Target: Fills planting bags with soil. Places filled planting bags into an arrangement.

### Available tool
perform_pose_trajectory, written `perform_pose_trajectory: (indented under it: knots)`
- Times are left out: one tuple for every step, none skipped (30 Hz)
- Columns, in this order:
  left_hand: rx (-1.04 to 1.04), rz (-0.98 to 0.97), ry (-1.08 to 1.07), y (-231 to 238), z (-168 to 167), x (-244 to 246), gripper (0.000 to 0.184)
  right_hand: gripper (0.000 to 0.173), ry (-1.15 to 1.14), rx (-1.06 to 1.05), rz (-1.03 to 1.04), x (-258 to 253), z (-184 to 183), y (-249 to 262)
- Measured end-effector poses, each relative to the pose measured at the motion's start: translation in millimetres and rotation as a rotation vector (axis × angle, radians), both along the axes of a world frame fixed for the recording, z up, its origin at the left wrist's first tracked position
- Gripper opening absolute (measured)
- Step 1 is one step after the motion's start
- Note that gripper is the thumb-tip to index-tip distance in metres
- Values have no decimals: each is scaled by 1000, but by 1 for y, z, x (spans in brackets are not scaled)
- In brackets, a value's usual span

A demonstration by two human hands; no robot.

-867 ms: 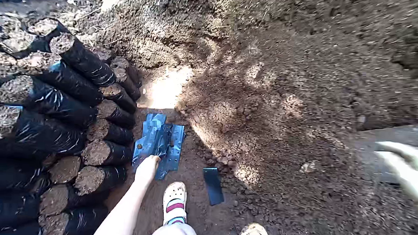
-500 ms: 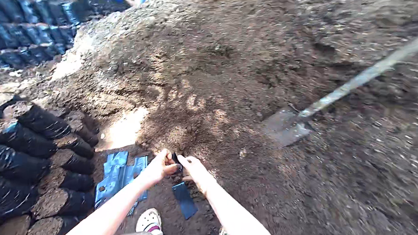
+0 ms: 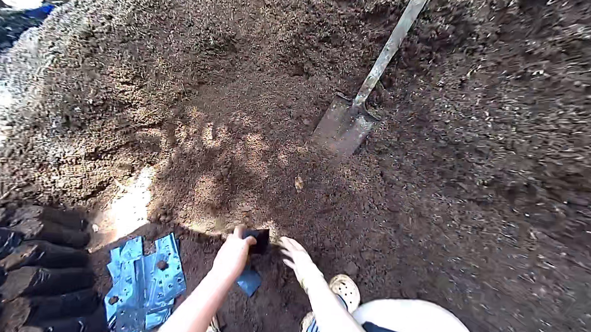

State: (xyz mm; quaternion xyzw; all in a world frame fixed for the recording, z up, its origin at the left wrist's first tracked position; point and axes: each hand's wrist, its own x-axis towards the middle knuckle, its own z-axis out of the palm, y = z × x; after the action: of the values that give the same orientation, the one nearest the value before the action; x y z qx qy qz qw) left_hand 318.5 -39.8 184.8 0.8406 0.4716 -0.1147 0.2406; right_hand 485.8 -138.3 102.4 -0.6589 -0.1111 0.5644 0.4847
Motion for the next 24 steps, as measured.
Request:
perform_pose_trajectory:
  knots:
    - [-41, -7, 21, -1, -11, 2, 49, 56, 158, 17, -220, 6, -24, -12]
    - [-77, -4, 35, 0, -19, 4, 53, 59, 258, 28, -448, 11, -47, -21]
    - [-107, 11, 30, 1, -25, 6, 55, 62, 330, 36, -658, 17, -67, -26]
    - [-128, 36, -2, 2, -30, 6, 56, 65, 401, 41, -832, 23, -88, -26]
    - [-145, 69, -45, 4, -34, 6, 56, 69, 484, 50, -981, 31, -108, -20]
    - [-161, 103, -85, 6, -40, 6, 53, 73, 556, 70, -1080, 39, -125, -10]
    - [-173, 136, -110, 9, -45, 6, 50, 77, 605, 108, -1124, 47, -136, 3]
    - [-186, 165, -115, 12, -50, 9, 45, 80, 630, 157, -1124, 55, -142, 18]
    - [-206, 179, -114, 16, -54, 12, 40, 84, 624, 198, -1096, 61, -144, 32]
    - [-233, 173, -123, 21, -57, 16, 38, 87, 599, 231, -1065, 66, -140, 45]
    - [-268, 157, -148, 27, -58, 22, 39, 89, 565, 263, -1036, 72, -131, 59]
    - [-299, 139, -175, 34, -59, 28, 40, 87, 530, 291, -1009, 79, -118, 75]
    - [-328, 130, -191, 41, -59, 36, 42, 83, 488, 336, -971, 88, -107, 88]
    - [-354, 122, -199, 48, -59, 44, 45, 82, 481, 370, -955, 97, -97, 102]
    - [-381, 115, -201, 57, -58, 52, 48, 80, 483, 403, -942, 104, -90, 115]
    - [-406, 107, -200, 67, -59, 60, 52, 78, 491, 428, -934, 109, -86, 125]
    - [-433, 105, -196, 75, -61, 68, 54, 77, 506, 442, -931, 113, -86, 130]
    - [-457, 111, -193, 82, -66, 73, 54, 77, 528, 434, -937, 115, -89, 131]
    - [-475, 124, -182, 86, -73, 78, 51, 76, 542, 411, -938, 114, -90, 127]
    - [-490, 143, -171, 88, -79, 84, 47, 76, 555, 394, -928, 114, -91, 122]
    - [-497, 165, -169, 91, -84, 90, 43, 76, 559, 384, -903, 114, -87, 117]
    - [-493, 186, -167, 93, -87, 95, 41, 76, 530, 375, -862, 113, -80, 113]
    - [-486, 205, -163, 93, -90, 100, 38, 75, 480, 359, -821, 110, -70, 109]
    - [-489, 216, -158, 93, -91, 104, 39, 73, 425, 346, -771, 107, -58, 103]
